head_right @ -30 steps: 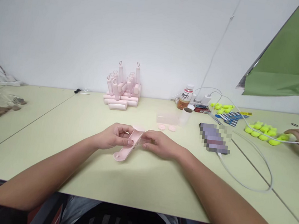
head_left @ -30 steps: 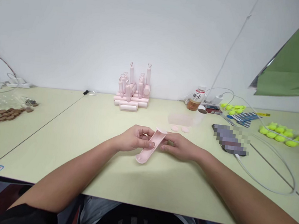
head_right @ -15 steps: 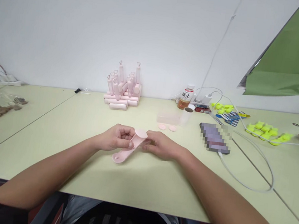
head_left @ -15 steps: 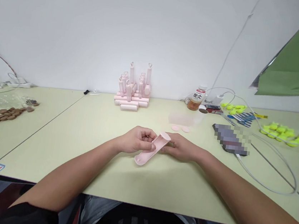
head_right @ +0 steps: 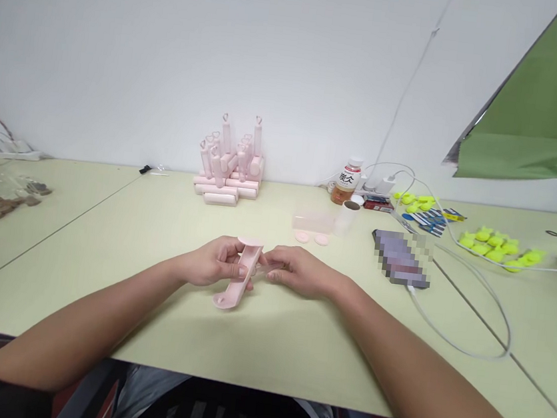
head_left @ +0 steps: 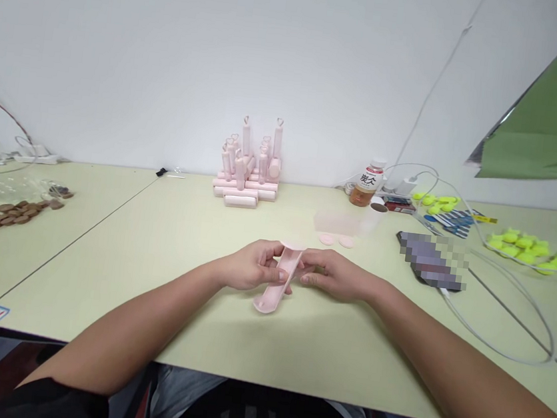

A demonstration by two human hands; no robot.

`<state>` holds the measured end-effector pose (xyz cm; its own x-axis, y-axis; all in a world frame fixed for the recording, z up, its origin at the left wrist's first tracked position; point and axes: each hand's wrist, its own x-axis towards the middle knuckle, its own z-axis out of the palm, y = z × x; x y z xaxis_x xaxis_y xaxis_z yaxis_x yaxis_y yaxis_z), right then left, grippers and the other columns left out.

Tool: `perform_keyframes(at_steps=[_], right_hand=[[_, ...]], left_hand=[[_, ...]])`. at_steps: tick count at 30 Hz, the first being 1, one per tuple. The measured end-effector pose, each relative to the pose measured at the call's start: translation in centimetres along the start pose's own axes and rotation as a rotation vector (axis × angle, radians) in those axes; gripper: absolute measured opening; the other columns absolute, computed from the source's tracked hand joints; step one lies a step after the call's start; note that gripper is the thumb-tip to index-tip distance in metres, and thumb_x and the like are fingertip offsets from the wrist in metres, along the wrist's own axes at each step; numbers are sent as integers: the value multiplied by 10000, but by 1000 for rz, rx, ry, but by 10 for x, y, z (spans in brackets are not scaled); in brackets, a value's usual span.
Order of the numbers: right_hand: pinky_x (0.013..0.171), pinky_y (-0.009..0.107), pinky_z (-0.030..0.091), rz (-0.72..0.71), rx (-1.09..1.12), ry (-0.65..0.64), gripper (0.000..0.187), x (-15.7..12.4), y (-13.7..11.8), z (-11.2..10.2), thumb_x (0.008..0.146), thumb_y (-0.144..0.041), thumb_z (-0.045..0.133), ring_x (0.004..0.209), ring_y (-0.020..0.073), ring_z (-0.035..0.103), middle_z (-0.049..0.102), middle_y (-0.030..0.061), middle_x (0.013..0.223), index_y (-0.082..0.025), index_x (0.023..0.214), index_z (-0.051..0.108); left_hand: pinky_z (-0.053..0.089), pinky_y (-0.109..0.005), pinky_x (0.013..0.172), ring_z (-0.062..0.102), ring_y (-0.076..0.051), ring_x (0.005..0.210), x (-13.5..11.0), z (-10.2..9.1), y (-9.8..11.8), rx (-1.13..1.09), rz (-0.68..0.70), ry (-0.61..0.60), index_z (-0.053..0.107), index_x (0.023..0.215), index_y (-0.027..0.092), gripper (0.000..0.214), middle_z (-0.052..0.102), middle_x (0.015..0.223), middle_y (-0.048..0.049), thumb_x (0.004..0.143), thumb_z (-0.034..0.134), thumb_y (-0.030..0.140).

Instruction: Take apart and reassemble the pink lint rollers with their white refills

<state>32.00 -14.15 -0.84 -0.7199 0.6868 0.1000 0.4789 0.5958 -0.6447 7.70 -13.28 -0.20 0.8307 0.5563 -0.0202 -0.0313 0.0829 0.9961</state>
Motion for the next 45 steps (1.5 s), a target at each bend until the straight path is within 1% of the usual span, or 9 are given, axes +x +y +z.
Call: perform_keyframes(at_steps=[3,6,12,15,19,25,33,38,45], right_hand=[[816,339,472,-10,11,5,253,0,0,0,932,-375,569,932,220,613,678,74,1051,-200,1084,673],[845,345,469,-21,25,12,256,-1,-1,-1,934,-370,570,969,223,614,674,71,1062,-213,1109,669],[777,319,458,-30,3,32,192,-1,0,-3,918,-347,585,873,197,603,665,62,1003,-205,1011,674],[736,296,437,-22,12,28,149,-1,1,-3,914,-333,583,824,179,581,640,37,928,-196,913,641],[721,285,418,-38,21,55,175,0,0,-3,924,-331,557,805,172,555,611,23,866,-189,825,583],[706,288,406,-33,12,90,211,0,0,-4,925,-380,548,786,174,529,614,25,841,-190,833,566],[718,293,414,-29,-16,135,222,0,4,-4,926,-390,551,795,175,538,637,44,888,-189,945,642],[748,298,428,-45,37,108,210,0,4,-5,920,-370,566,826,179,557,648,50,932,-195,994,656],[700,279,415,-46,94,92,231,1,1,-5,912,-407,576,784,168,542,626,39,870,-188,908,651]], left_hand=[[579,-345,732,687,-172,747,1,3,-1,-28,42,10,607,1110,156,430,619,923,-32,760,781,332],[578,-317,704,662,-146,722,3,6,-1,-61,76,-7,619,1077,153,410,611,883,-22,747,792,324],[583,-326,748,620,-115,698,5,4,-3,-135,72,-22,639,990,145,374,602,807,1,700,832,280],[569,-317,741,671,-155,740,3,2,0,-100,33,-60,650,1076,148,398,652,846,-34,745,801,310],[534,-281,682,700,-198,783,1,5,7,-89,26,-95,617,1208,137,481,710,869,-110,819,728,396],[483,-238,595,669,-157,648,4,5,3,-116,74,-35,635,1163,130,491,708,754,-91,800,737,445],[425,-219,524,607,-127,550,8,10,-4,-94,159,38,641,1086,122,501,656,658,-43,770,746,496],[439,-227,543,611,-136,579,8,8,-6,-68,179,1,641,1079,114,491,616,645,-26,775,744,484],[427,-231,526,603,-137,567,2,3,4,-37,145,-56,663,1091,108,509,638,677,-50,763,751,487]])
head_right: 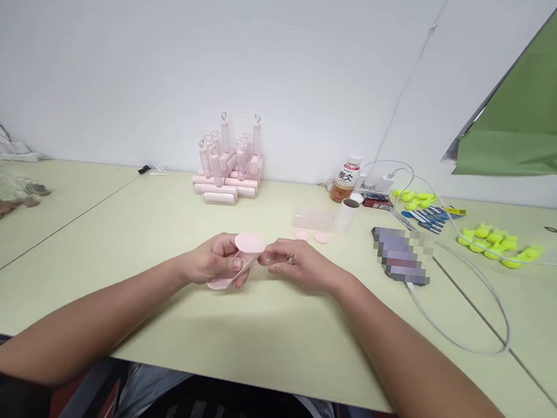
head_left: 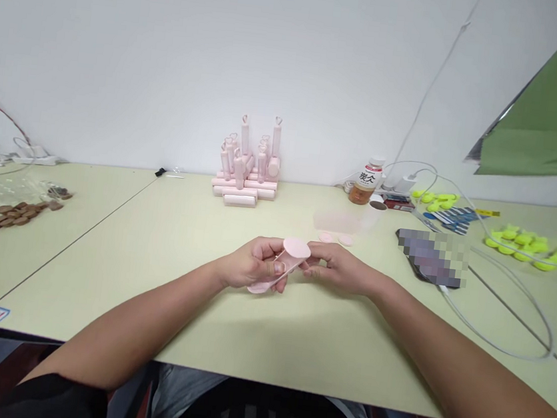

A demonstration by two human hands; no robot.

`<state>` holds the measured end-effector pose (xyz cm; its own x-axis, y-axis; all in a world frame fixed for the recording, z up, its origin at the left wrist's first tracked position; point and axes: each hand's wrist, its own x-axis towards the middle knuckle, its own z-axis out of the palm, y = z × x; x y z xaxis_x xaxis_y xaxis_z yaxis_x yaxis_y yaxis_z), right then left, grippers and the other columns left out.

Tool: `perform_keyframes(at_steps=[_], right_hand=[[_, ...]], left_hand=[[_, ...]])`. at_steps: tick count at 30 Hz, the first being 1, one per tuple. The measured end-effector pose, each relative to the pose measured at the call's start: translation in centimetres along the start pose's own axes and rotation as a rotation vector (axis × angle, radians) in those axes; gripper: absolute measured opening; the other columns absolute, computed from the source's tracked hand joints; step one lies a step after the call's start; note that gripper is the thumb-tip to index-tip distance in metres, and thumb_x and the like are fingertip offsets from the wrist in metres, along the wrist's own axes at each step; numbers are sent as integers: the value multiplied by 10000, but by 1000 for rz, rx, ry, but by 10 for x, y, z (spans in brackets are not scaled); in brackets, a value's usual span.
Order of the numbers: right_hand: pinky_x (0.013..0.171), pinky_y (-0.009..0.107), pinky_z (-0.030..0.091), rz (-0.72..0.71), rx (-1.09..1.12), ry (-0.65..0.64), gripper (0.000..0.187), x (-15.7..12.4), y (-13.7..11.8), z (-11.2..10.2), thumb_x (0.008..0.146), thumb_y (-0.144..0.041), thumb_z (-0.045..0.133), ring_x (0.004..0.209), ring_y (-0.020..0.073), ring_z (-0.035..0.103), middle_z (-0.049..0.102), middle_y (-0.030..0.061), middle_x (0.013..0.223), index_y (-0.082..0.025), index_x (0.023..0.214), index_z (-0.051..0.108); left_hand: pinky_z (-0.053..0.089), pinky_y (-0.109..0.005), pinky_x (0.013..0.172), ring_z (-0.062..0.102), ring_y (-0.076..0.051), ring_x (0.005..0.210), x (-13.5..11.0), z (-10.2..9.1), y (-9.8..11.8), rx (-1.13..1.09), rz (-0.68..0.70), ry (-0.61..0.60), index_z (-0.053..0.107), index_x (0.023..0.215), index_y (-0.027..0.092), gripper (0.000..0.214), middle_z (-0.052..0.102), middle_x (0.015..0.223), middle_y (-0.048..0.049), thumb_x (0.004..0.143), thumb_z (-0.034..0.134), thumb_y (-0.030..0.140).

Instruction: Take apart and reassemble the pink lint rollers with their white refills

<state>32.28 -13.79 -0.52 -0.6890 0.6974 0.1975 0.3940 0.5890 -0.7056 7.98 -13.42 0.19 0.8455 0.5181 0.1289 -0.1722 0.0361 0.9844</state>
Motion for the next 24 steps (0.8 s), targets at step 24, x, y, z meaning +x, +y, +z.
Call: perform_keyframes(at_steps=[24], right_hand=[[820,399,435,267,-533,75,224,-8,27,-20,909,-395,517,947,286,561,625,121,990,-195,872,610]], left_hand=[[529,-268,585,654,-161,699,5,-8,22,202,-45,485,645,1102,144,369,671,867,-73,770,700,295]])
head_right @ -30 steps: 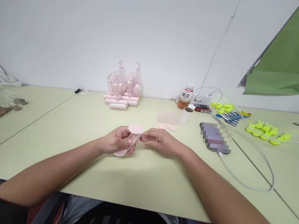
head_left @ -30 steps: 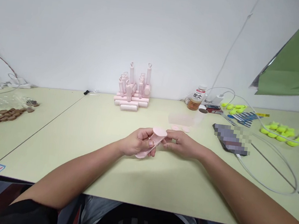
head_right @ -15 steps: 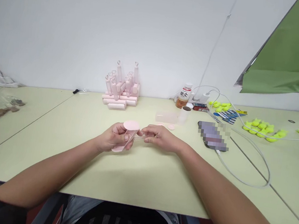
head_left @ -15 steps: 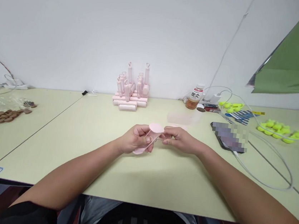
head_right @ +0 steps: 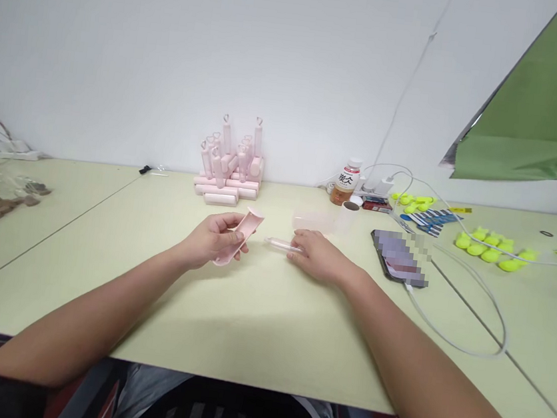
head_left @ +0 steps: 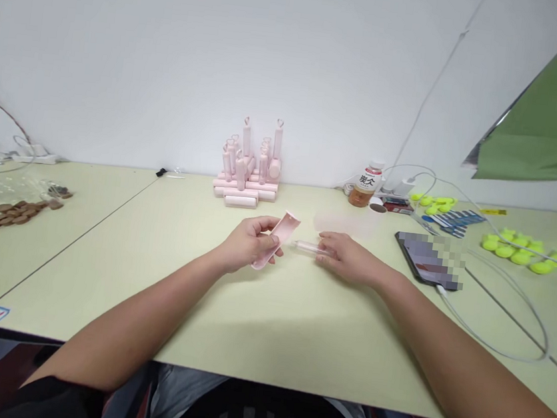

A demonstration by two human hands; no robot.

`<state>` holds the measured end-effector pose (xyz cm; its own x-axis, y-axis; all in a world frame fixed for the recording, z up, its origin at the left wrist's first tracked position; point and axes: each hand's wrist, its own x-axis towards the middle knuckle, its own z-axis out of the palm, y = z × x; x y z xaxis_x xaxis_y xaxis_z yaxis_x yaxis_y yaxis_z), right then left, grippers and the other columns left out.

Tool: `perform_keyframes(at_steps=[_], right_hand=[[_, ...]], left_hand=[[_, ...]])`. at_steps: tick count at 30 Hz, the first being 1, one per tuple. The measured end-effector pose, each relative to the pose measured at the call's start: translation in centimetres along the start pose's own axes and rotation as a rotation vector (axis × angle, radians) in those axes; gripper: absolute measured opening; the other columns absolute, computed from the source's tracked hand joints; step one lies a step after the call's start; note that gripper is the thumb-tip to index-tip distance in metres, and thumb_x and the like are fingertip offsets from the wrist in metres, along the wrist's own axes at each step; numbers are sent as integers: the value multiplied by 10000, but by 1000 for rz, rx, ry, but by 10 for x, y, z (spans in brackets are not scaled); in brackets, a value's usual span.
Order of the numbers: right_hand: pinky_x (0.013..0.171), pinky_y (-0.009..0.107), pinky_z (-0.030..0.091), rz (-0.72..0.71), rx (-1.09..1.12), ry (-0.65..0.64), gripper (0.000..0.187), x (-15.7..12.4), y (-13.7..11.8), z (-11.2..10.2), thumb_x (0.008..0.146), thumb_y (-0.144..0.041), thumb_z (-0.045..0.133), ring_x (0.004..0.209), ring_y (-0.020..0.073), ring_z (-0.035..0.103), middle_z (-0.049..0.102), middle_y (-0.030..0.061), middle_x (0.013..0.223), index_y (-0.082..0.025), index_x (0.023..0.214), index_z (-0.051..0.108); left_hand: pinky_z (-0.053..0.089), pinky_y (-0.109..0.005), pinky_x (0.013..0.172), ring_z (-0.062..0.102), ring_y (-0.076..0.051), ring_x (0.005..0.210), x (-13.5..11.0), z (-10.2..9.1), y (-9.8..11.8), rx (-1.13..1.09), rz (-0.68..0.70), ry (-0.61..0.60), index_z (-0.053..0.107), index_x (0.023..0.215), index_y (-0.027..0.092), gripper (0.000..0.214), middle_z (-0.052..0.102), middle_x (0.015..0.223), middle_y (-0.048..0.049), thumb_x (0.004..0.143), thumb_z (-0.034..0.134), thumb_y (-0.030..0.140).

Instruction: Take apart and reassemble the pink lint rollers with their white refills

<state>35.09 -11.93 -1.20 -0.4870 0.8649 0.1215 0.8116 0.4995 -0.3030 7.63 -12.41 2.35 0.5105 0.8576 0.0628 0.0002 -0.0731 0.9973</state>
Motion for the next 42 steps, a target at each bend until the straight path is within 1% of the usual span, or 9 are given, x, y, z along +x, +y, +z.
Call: perform_keyframes(at_steps=[6,12,14,16,19,22,28,37,42], right_hand=[[793,386,428,81,-25,-188,267,-4,-12,-9,937,-424,411,902,277,542,592,119,985,-198,873,538],[872,443,428,175,-38,-316,318,-8,-30,-11,937,-464,360,1005,317,531,540,147,1153,-199,922,536],[915,473,418,186,-22,-349,335,-10,-33,-10,937,-467,359,1075,339,528,508,164,1258,-196,971,554],[980,508,381,180,-16,-377,350,-12,-35,-8,940,-460,363,1169,367,500,458,179,1365,-191,1024,571],[1017,531,354,175,-26,-405,360,-15,-39,-6,945,-446,367,1258,400,453,411,202,1443,-178,1043,586],[970,516,399,180,-27,-394,331,-15,-43,-8,935,-432,401,1225,401,485,506,204,1354,-179,1013,601],[842,443,461,183,-16,-345,291,-8,-39,-11,908,-402,466,1044,360,578,626,180,1143,-169,961,633],[802,383,461,184,24,-283,291,-3,-15,-7,922,-378,465,1006,313,607,653,161,1152,-174,1057,623],[737,339,457,199,34,-238,267,-1,-5,-8,916,-361,476,943,286,630,672,149,1115,-167,1011,634]], left_hand=[[495,-237,543,654,-166,677,36,-1,14,425,43,174,668,1098,181,324,654,717,-25,791,568,207],[510,-289,752,653,-185,877,98,42,12,1060,286,17,714,957,184,265,724,979,-41,814,492,160],[507,-300,752,653,-197,894,117,61,7,1337,297,-68,713,1005,192,293,723,994,-53,826,485,151],[505,-331,773,652,-230,906,133,77,1,1430,303,-99,728,953,166,251,713,972,-93,814,519,153],[494,-366,833,629,-276,1007,150,92,-8,1504,328,-125,732,962,129,234,685,1013,-147,824,546,165],[488,-369,861,615,-281,1062,157,98,-17,1562,334,-153,721,1032,111,269,664,1056,-173,853,526,153],[505,-340,807,666,-278,975,159,98,-28,1629,274,-244,728,995,113,266,694,987,-171,779,672,259],[506,-348,739,687,-282,882,168,95,-25,1671,232,-291,745,942,121,244,719,917,-171,805,604,267],[492,-332,715,685,-279,876,166,95,-21,1653,234,-274,750,943,121,263,722,922,-171,810,600,291]])
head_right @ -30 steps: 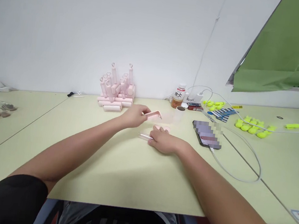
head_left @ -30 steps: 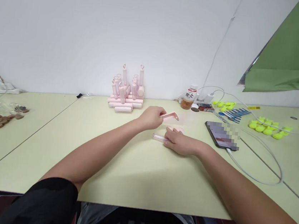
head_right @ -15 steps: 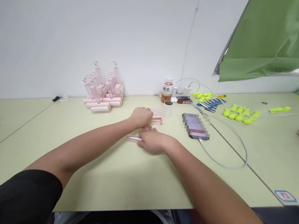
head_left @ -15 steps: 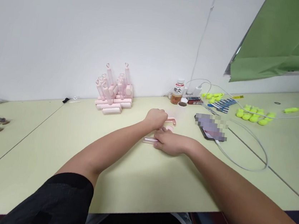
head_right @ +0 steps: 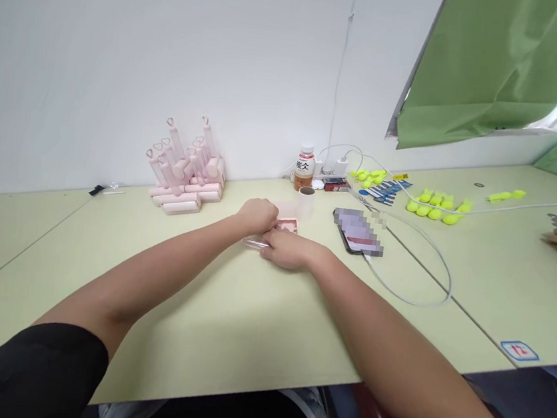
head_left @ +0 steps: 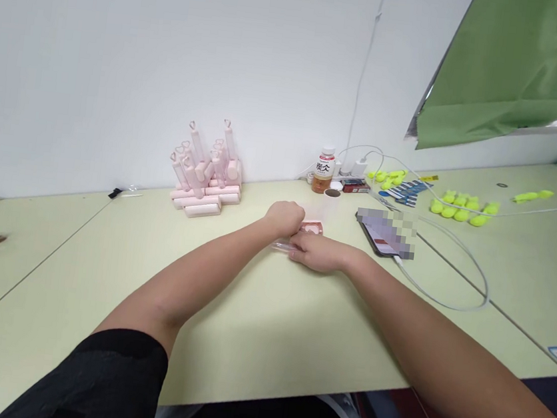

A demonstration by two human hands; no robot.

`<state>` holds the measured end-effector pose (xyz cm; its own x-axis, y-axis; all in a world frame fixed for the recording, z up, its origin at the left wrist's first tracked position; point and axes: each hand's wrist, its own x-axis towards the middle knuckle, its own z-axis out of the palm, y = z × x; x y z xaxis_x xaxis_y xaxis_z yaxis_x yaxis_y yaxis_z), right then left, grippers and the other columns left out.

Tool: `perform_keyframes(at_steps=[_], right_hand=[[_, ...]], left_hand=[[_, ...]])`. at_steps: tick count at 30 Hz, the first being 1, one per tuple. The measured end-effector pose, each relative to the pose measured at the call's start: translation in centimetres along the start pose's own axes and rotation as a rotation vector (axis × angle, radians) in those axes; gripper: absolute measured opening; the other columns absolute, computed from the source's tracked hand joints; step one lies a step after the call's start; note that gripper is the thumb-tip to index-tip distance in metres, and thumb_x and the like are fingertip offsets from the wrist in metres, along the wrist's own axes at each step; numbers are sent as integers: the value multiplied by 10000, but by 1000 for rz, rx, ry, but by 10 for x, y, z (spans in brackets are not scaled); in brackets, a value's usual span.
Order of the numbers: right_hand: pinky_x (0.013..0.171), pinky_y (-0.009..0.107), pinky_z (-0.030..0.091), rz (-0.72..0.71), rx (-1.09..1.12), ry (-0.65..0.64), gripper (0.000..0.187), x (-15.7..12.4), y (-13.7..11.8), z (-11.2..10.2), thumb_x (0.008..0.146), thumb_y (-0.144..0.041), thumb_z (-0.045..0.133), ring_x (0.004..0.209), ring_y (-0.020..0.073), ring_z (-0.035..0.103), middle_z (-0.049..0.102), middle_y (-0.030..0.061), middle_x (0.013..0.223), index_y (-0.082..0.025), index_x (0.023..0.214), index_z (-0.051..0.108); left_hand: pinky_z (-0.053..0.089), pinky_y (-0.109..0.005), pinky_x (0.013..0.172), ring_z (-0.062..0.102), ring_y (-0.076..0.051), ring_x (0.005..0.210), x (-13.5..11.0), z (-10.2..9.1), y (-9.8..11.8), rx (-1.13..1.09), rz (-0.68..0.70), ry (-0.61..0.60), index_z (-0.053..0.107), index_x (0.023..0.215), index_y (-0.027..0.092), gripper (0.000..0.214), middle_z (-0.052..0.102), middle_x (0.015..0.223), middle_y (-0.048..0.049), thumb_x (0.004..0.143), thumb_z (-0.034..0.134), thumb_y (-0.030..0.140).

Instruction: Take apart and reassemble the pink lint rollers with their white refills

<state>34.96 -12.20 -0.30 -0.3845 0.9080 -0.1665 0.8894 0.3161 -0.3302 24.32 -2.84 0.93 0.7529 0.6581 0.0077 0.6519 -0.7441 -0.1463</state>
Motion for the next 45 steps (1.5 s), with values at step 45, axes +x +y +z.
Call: perform_keyframes(at_steps=[45], right_hand=[[488,284,400,-88,906,376,553,-17,-29,-15,782,-744,538,475,136,473,512,-7,536,-208,646,507]], left_hand=[[413,-239,617,506,-97,626,-189,23,-39,-1475,-113,179,594,984,160,397,563,718,24,734,756,421]])
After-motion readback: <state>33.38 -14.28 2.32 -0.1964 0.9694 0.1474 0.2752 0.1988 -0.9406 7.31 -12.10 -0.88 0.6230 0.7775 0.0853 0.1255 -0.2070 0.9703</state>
